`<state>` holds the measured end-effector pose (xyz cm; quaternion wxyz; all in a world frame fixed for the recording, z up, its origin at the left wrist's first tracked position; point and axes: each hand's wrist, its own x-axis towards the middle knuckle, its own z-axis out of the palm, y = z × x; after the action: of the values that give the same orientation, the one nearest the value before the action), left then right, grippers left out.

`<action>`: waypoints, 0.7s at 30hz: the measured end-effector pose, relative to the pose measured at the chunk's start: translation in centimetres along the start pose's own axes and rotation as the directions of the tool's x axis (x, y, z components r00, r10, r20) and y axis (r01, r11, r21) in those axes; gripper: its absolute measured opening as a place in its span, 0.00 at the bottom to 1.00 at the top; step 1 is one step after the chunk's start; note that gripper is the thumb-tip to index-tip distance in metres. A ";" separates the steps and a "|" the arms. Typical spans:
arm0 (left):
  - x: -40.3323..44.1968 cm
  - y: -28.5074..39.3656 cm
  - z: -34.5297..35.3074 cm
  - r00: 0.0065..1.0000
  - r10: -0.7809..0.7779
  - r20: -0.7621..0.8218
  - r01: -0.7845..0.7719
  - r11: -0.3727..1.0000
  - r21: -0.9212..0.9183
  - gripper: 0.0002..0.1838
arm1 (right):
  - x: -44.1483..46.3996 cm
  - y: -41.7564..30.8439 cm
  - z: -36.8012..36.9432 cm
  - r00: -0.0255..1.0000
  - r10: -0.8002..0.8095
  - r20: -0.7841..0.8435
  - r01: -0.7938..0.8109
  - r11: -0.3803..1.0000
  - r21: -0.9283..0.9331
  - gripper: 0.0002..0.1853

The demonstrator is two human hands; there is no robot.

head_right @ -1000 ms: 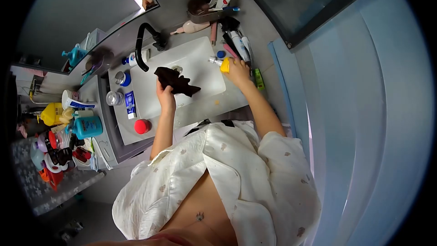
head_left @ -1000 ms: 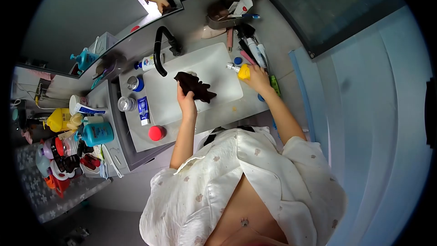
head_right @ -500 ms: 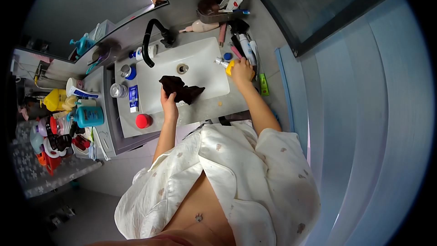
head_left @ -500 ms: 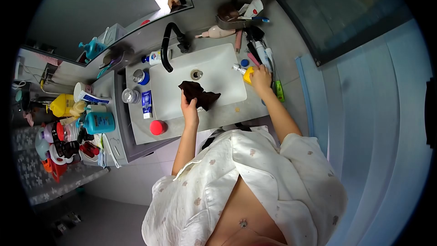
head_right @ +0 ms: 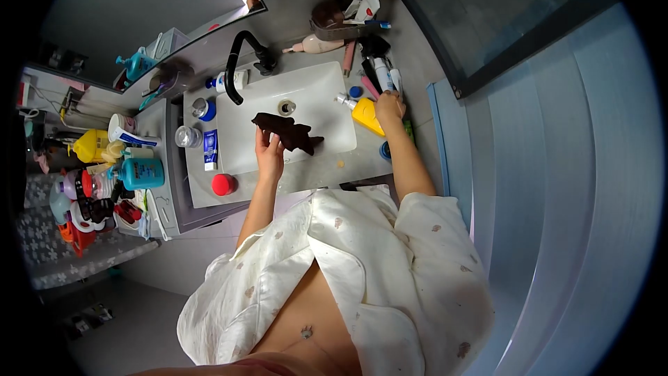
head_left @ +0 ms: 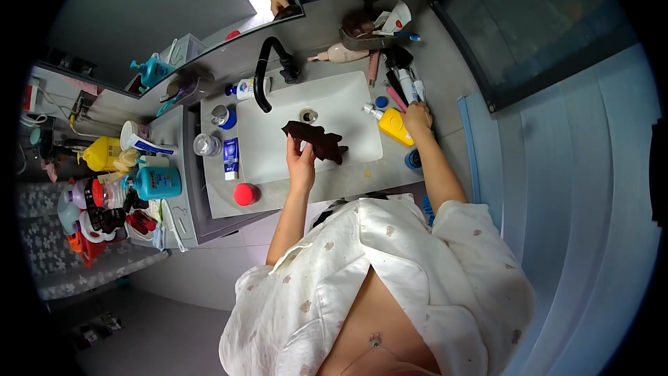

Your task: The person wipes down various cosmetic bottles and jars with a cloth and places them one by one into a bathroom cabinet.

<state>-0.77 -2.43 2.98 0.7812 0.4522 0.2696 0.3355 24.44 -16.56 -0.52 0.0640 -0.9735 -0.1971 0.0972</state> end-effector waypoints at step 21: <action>2.1 -1.3 1.9 0.990 -0.113 0.090 0.126 0.978 -0.165 0.22 | -1.3 1.4 0.3 0.975 -0.092 -0.202 0.139 0.963 0.232 0.09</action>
<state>2.30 -2.25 2.37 0.8459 0.3799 0.2350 0.2913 23.73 -18.37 -0.80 0.2076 -0.9497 -0.2331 0.0238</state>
